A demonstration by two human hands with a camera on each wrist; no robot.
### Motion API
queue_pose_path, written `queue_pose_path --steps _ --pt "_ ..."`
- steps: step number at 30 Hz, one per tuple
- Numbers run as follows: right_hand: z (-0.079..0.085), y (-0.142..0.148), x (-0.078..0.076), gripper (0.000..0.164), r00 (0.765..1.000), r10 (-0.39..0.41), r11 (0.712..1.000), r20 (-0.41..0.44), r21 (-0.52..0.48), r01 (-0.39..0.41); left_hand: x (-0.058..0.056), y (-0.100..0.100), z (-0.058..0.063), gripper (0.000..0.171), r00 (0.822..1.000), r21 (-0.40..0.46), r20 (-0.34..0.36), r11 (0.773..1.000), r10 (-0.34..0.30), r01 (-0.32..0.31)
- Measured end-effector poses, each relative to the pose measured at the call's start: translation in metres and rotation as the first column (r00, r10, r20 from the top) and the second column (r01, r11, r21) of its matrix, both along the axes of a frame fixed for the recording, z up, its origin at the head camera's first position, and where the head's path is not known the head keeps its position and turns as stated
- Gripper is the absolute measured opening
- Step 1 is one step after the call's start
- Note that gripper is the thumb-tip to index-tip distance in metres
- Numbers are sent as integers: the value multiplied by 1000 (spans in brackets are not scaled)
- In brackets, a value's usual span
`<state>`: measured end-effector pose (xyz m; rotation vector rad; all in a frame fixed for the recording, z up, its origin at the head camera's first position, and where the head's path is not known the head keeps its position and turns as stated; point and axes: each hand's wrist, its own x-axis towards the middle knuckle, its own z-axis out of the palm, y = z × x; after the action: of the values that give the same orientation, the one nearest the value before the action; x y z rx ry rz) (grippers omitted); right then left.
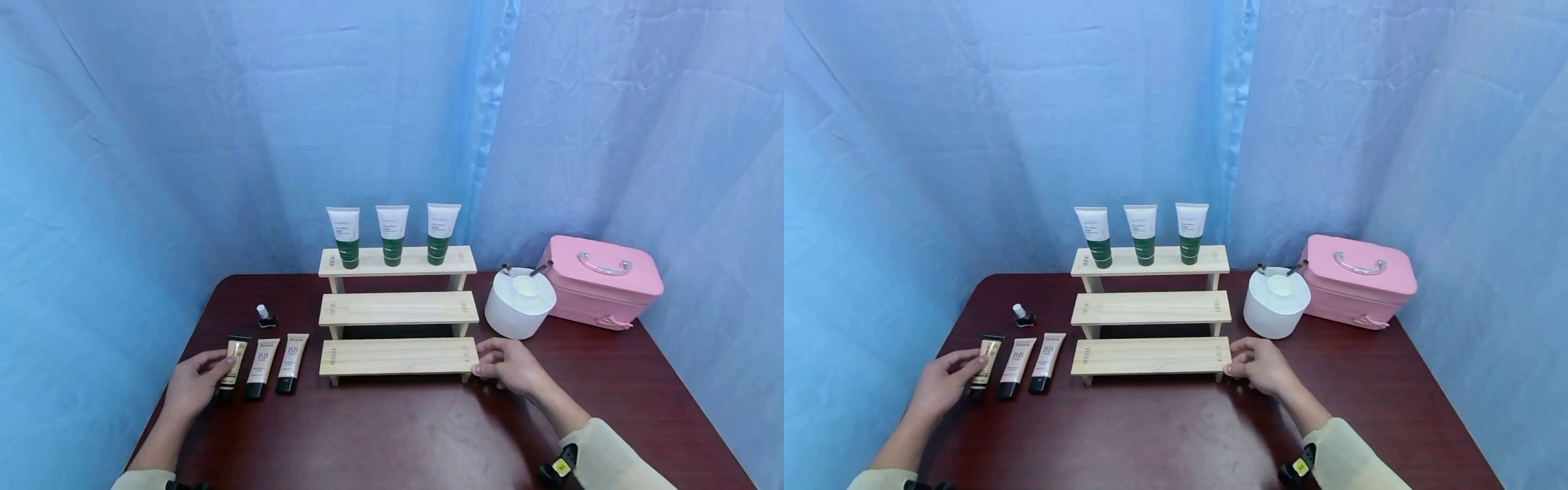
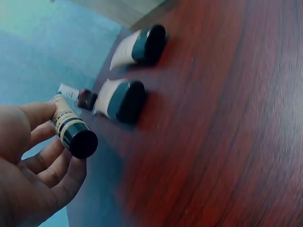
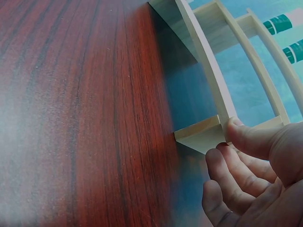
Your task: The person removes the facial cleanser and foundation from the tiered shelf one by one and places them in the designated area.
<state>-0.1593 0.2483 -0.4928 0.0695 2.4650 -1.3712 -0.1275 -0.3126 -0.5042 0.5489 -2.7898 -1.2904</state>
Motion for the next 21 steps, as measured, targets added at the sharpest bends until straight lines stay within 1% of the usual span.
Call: queue_pose_path --steps 2,6,9,11,17,19,21 --pt "0 0 0 46 1000 0 1000 -1 4 0 0 -4 -3 53 1000 -9 11 1000 1 -1" --pt "0 0 0 47 1000 -1 1000 1 10 1 0 -11 -10 51 999 -42 30 999 -15 17" --pt "-1 0 0 47 1000 -2 1000 6 14 2 0 -13 -15 48 999 -68 40 997 -20 22" --pt "-1 0 0 47 1000 -3 1000 7 15 3 -1 -13 -17 49 999 -69 41 997 -14 17" --pt "-1 -1 0 46 1000 -12 1000 18 24 12 -1 -13 -19 48 999 -65 45 998 12 -9" --pt "-1 -1 0 46 1000 -12 1000 18 19 12 -1 -13 -18 49 999 -66 48 998 9 -6" --pt "-2 0 1 46 1000 -8 1000 11 10 8 -1 -14 -18 49 999 -69 49 998 -7 11"
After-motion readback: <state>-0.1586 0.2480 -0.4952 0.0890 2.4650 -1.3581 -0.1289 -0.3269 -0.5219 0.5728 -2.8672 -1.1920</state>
